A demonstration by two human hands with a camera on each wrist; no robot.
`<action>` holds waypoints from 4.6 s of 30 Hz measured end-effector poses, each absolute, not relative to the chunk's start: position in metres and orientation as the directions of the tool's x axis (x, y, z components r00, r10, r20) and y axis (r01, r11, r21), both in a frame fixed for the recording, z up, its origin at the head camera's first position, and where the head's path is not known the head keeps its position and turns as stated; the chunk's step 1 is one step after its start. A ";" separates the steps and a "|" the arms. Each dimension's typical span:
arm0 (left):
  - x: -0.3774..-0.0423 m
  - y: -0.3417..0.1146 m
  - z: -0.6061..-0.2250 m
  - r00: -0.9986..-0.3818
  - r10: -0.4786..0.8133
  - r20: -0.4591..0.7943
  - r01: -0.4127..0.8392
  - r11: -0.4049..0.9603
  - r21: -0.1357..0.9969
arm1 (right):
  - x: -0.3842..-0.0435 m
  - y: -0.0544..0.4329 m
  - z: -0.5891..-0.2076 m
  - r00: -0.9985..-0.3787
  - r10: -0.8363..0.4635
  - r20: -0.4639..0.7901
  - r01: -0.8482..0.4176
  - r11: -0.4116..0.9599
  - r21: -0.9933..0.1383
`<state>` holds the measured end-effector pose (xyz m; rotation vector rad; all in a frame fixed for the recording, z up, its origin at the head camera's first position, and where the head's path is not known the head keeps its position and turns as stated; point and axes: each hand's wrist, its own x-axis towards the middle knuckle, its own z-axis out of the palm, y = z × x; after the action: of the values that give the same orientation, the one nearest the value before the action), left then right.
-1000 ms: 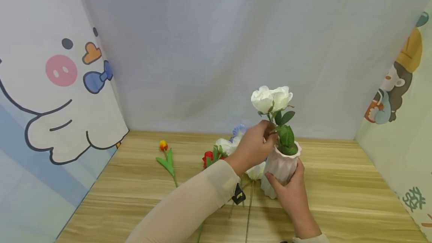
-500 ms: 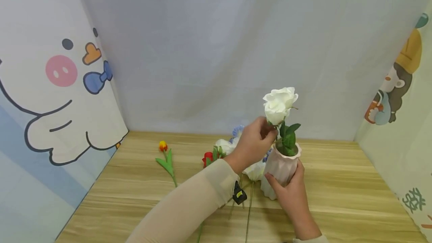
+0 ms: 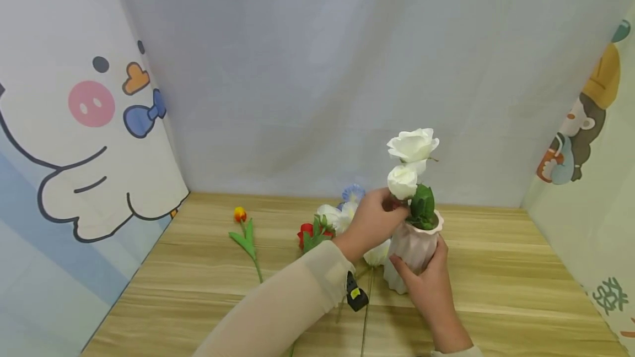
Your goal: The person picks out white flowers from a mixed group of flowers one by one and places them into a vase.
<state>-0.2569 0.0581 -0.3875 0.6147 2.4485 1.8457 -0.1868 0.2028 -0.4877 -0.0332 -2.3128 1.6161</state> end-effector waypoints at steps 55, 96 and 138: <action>-0.176 -0.083 -0.468 -0.995 0.049 -0.085 0.008 0.902 0.433 | -0.187 0.205 -0.486 -0.965 0.206 0.160 -0.078 0.358 -0.931; -0.193 -0.111 -0.463 -0.975 0.196 -0.102 -0.067 0.177 0.982 | -0.186 0.204 -0.486 -0.962 0.208 0.178 -0.094 0.361 -0.928; -0.180 -0.087 -0.440 -0.970 0.043 0.239 0.232 -0.123 0.965 | -0.184 0.204 -0.485 -0.965 0.209 0.158 -0.074 0.361 -0.930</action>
<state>-0.1803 -0.0871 -0.4395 0.3419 2.1589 2.4312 -0.1838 0.2039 -0.4852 -0.1208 -2.3753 1.6423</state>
